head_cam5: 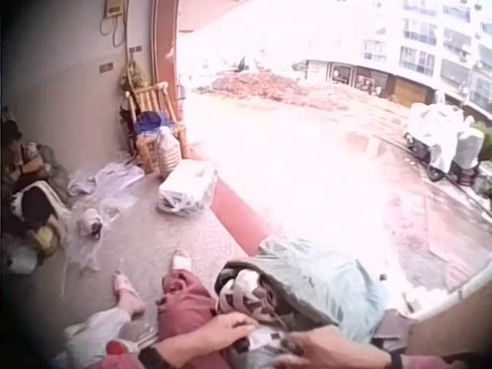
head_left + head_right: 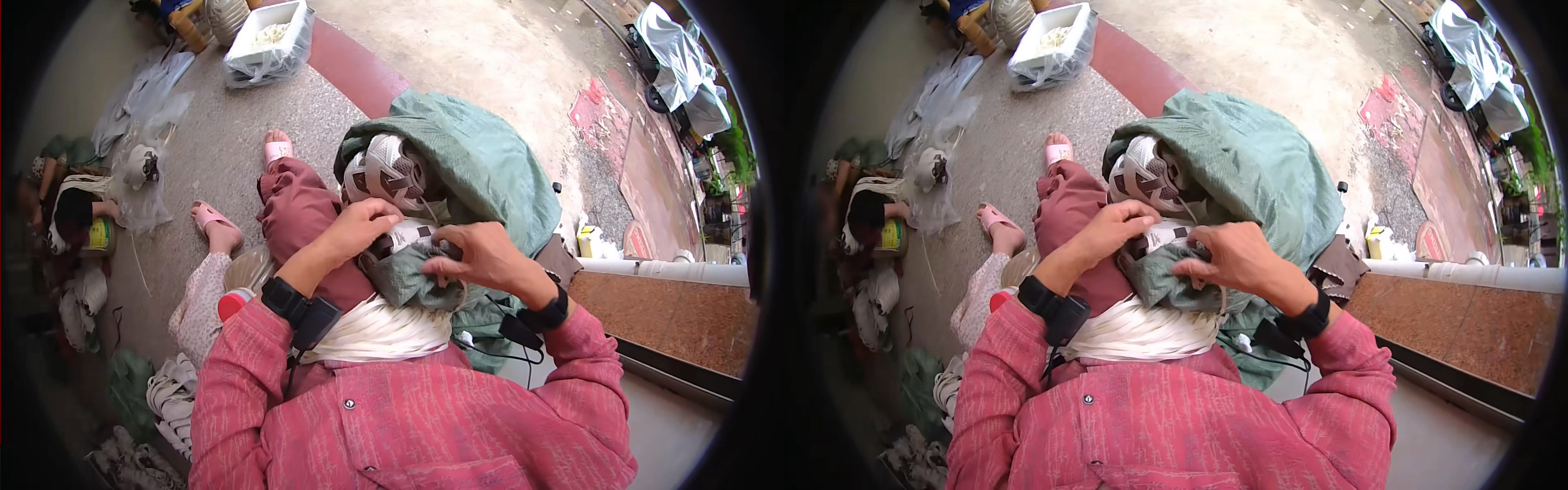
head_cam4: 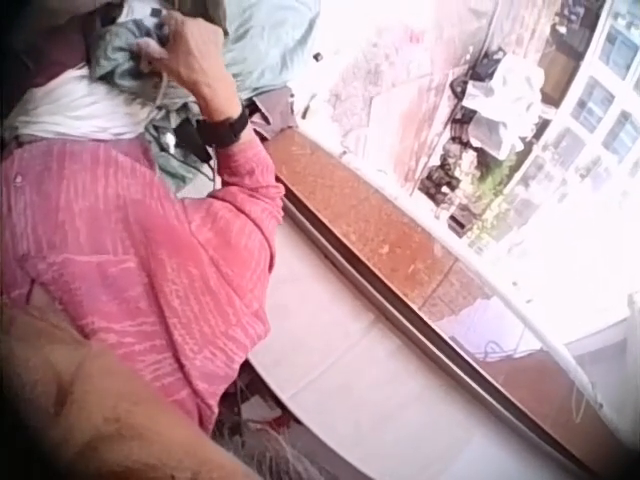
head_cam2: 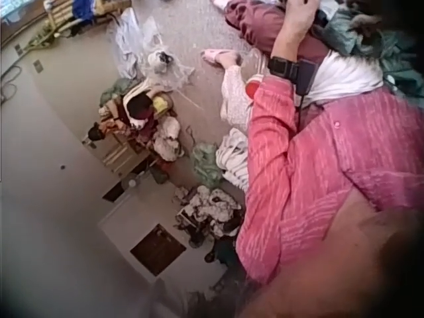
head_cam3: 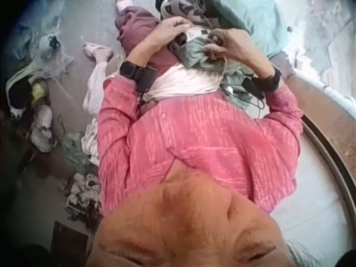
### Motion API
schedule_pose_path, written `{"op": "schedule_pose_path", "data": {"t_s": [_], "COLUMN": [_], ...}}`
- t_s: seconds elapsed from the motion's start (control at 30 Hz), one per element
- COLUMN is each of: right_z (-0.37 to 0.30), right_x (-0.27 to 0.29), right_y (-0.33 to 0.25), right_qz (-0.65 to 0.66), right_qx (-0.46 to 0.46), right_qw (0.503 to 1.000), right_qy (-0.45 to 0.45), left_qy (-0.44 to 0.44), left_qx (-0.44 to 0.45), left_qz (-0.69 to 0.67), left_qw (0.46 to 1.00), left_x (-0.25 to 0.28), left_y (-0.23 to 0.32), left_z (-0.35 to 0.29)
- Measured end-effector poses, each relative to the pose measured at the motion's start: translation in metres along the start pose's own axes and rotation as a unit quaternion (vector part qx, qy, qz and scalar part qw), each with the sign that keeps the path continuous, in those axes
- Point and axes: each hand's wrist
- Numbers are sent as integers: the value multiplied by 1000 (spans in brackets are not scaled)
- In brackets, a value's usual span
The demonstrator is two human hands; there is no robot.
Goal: Lacing pairs of white sneakers in a workshop setting.
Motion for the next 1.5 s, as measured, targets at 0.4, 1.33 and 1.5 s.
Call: {"op": "schedule_pose_path", "data": {"t_s": [0.4, 1.33, 1.5], "right_z": [-21, -133, -193], "right_x": [9, 109, 150], "right_y": [-3, 390, 423], "right_qz": [99, -541, -544], "right_qx": [297, -213, -348], "right_qw": [949, 766, 713], "right_qy": [-38, 274, 273], "left_qy": [-119, 23, 154], "left_qx": [-257, -212, -112], "left_qz": [558, 265, -142], "left_qw": [780, 940, 971], "left_x": [-60, 24, 148], "left_y": [36, 70, 116], "left_z": [16, -4, -39]}}
Point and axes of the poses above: each hand's wrist, its own z-axis towards the middle knuckle, its own x-axis out of the back of the hand, y = z × x, and after that the axes turned 8 degrees about -x, right-handed
